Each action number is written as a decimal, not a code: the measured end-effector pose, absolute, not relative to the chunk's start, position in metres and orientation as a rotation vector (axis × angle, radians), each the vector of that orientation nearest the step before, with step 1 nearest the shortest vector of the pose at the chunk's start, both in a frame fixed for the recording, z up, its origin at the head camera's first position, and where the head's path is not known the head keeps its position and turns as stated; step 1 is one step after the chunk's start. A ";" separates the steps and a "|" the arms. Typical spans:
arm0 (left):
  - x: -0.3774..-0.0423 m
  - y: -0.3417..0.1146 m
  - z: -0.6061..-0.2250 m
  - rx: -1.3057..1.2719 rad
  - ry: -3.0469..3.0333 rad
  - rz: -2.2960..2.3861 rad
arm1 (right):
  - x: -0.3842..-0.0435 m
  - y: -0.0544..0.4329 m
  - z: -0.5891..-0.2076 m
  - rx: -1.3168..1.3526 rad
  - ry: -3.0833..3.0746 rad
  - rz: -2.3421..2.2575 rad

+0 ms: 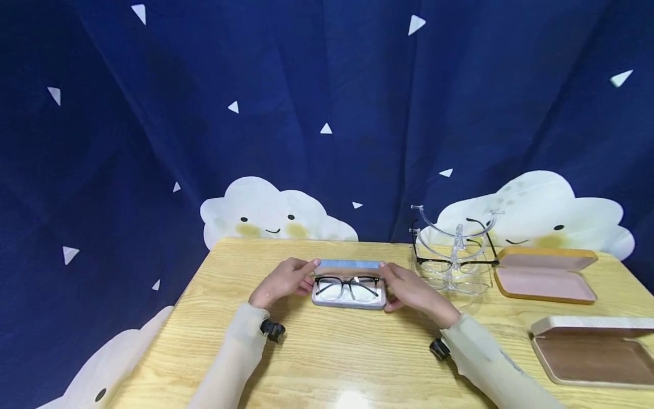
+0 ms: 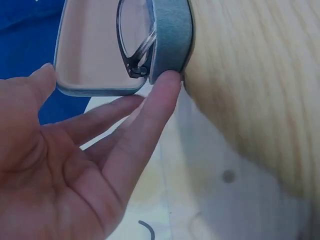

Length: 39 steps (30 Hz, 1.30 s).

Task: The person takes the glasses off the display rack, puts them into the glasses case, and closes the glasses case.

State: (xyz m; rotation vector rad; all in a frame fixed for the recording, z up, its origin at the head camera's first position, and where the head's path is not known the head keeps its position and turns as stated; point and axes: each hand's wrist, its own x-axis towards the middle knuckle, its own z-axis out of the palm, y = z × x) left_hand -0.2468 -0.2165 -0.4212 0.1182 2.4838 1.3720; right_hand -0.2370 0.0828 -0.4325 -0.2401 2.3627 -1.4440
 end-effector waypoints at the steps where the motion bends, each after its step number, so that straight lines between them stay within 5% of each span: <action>1: -0.247 -0.217 -0.421 0.119 2.471 1.372 | -0.238 0.082 -0.432 -0.231 2.366 -1.441; 39: -0.241 -0.234 -0.422 0.264 2.357 1.335 | -0.237 0.091 -0.429 -0.344 2.131 -1.445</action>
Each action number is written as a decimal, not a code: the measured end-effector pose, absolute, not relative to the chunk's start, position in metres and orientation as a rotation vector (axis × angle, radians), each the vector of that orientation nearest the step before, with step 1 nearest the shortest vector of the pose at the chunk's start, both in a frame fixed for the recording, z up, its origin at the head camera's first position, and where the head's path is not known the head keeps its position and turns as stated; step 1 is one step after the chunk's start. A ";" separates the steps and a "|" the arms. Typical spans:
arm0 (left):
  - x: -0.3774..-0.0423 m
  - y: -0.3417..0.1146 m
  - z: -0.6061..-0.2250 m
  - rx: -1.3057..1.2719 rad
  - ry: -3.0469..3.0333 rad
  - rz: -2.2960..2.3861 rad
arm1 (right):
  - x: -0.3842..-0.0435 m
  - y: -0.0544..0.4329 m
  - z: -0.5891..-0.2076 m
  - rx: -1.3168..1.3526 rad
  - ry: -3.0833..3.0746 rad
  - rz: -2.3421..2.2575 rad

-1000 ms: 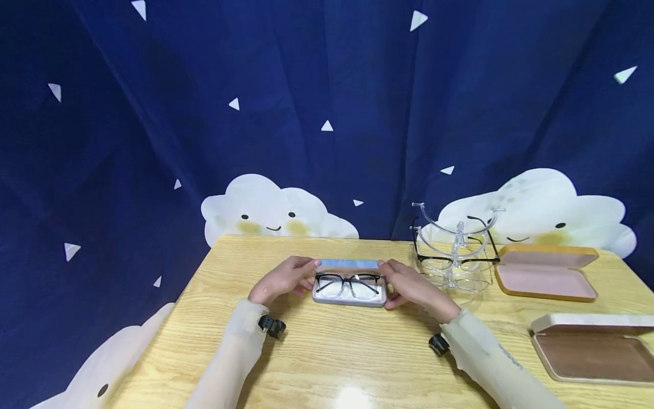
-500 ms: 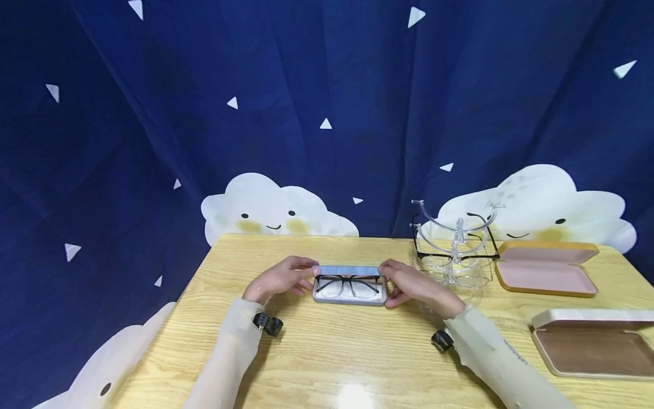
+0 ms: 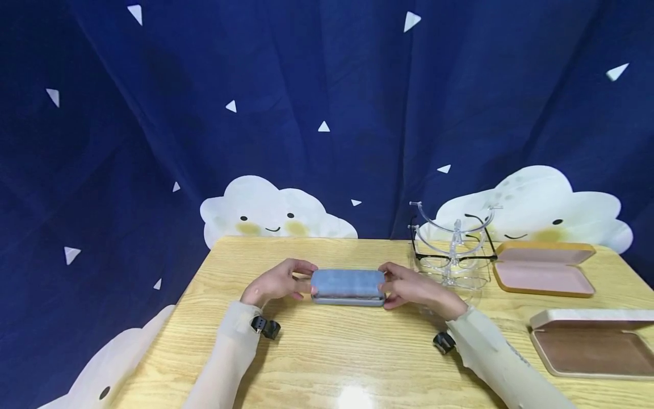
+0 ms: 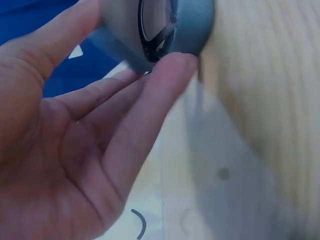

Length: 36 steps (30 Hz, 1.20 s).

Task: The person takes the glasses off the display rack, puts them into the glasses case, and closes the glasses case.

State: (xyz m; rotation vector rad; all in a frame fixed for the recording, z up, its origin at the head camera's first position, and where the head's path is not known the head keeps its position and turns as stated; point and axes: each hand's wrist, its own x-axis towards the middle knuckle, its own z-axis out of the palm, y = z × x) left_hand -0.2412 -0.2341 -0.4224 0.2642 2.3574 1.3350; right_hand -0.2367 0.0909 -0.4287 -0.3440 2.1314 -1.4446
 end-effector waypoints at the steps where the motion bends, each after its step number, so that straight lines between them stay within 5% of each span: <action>1: -0.241 -0.234 -0.423 0.252 2.373 1.325 | -0.236 0.092 -0.430 -0.374 2.135 -1.443; 15: -0.238 -0.229 -0.420 0.201 2.474 1.258 | -0.229 0.095 -0.427 -0.481 2.206 -1.368; 36: -0.228 -0.196 -0.403 0.582 2.972 1.334 | -0.177 0.119 -0.396 -0.842 2.675 -1.183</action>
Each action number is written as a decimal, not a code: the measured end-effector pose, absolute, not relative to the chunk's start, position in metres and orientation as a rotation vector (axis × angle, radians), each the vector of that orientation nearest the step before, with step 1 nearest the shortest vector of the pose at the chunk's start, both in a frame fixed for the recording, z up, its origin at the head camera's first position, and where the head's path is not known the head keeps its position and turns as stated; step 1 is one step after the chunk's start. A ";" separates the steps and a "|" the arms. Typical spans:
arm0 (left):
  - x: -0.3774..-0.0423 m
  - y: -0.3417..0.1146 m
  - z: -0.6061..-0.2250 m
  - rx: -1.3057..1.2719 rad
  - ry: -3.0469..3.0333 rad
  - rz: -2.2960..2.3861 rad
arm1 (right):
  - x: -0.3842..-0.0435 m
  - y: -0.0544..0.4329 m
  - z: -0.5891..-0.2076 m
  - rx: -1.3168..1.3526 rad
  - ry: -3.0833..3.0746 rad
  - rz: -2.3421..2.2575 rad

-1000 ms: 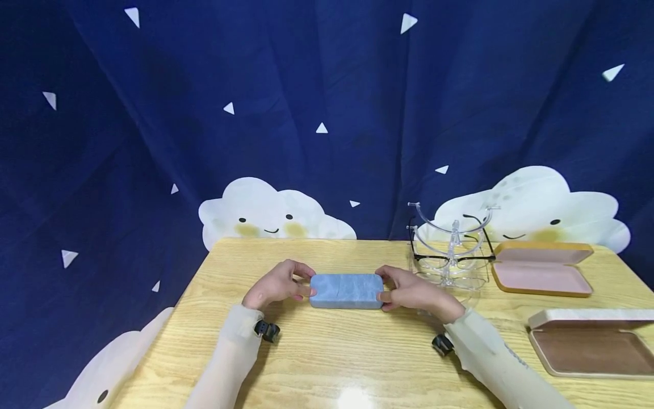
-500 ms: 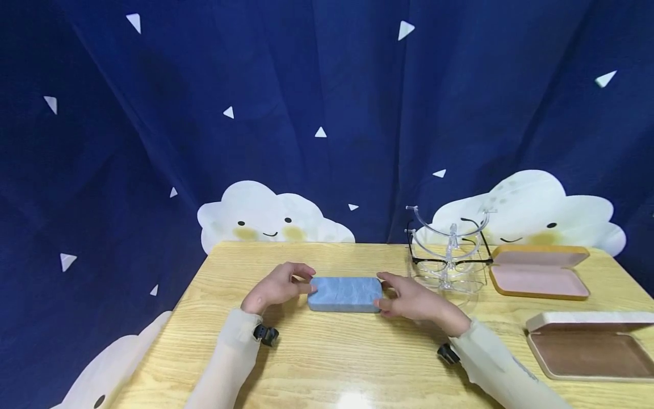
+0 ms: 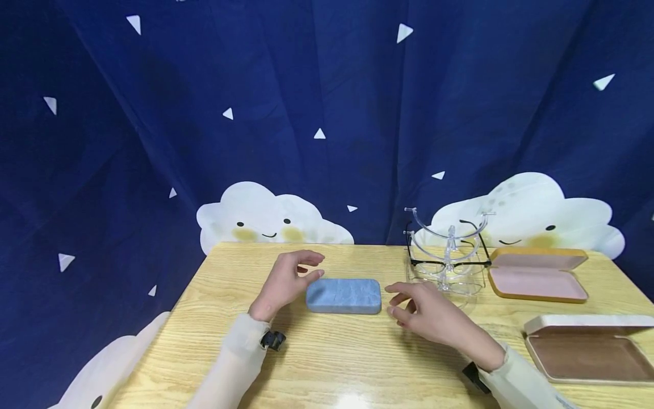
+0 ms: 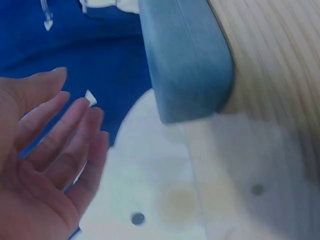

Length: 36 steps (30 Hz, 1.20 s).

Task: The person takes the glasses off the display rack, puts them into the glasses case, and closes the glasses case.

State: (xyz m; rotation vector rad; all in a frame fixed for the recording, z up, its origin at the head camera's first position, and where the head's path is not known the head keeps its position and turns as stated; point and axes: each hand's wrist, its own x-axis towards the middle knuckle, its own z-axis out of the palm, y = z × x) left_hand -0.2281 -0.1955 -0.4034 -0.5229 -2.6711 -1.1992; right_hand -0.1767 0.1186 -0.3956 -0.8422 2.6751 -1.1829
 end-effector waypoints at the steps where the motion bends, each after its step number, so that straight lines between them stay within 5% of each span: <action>1: -0.227 -0.193 -0.402 -0.546 -2.653 -1.196 | -0.174 0.121 -0.395 -0.865 2.703 -1.178; 19: -0.202 -0.144 -0.392 -0.793 -2.440 -1.073 | -0.150 0.163 -0.391 -1.085 3.200 -1.117; 36: -0.211 -0.094 -0.378 -0.911 -2.382 -1.106 | -0.165 0.215 -0.374 -0.980 3.491 -1.072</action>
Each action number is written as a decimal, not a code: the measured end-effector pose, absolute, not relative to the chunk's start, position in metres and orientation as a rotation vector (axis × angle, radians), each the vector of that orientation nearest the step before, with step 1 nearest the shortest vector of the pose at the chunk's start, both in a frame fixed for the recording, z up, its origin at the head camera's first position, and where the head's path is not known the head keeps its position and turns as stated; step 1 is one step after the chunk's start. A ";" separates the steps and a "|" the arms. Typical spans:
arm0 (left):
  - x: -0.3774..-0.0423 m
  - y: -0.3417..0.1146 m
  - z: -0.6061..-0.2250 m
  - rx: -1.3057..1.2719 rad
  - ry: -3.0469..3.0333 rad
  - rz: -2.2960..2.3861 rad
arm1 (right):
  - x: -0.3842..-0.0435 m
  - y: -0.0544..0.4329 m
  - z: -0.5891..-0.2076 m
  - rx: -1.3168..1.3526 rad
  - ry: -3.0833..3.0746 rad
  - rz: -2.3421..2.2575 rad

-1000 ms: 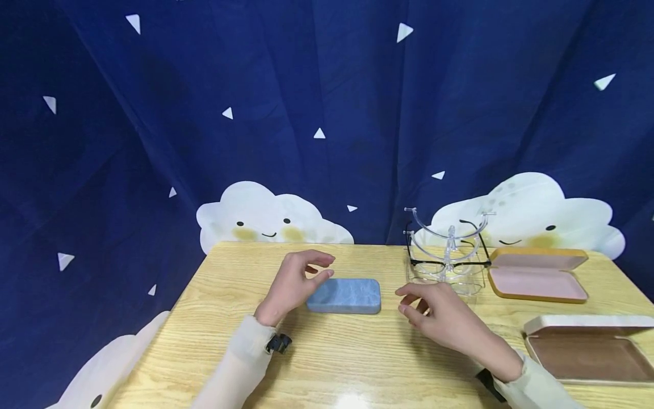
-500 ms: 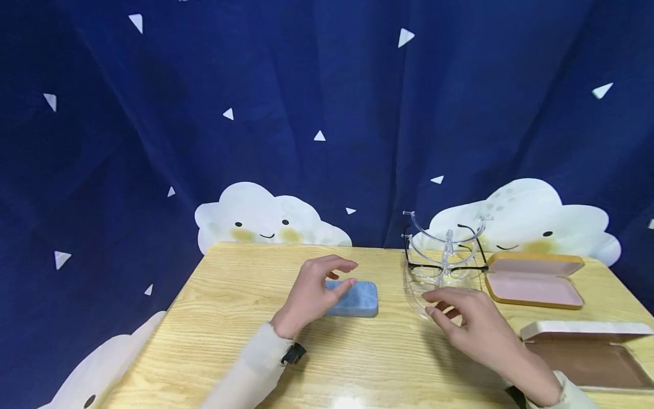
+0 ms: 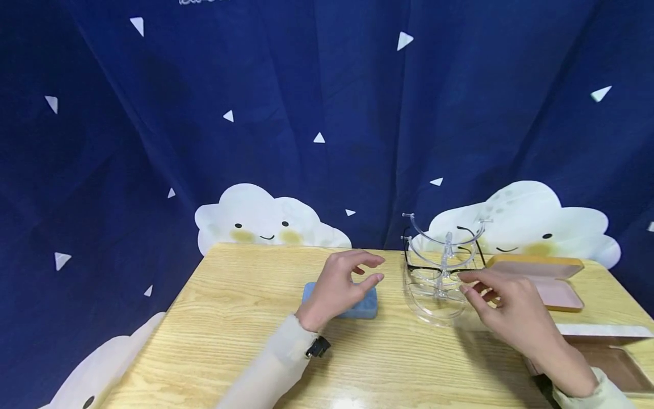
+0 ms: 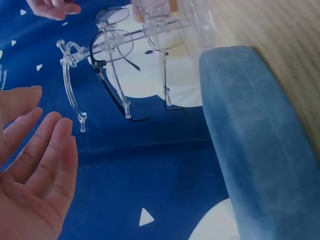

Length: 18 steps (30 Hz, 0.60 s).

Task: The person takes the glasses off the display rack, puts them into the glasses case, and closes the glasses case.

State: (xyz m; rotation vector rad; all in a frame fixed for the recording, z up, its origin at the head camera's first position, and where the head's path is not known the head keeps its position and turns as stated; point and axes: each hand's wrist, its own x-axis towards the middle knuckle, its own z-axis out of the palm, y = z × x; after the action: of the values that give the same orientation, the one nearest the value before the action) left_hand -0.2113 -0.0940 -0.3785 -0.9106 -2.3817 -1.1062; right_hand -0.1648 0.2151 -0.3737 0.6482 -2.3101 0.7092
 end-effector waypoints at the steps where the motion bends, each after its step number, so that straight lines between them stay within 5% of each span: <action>1: -0.212 -0.092 -0.378 -0.917 -2.383 -1.100 | -0.166 0.218 -0.372 0.635 -2.310 0.702; 18: -0.233 -0.060 -0.374 -0.946 -2.400 -0.901 | -0.190 0.260 -0.368 0.483 -2.319 0.604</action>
State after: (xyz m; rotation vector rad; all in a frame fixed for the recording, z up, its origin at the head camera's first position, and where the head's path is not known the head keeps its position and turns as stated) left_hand -0.2328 -0.0595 -0.3737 -0.9455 -2.3997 -0.9013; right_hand -0.1903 0.2601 -0.3685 0.4831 -2.3190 0.6043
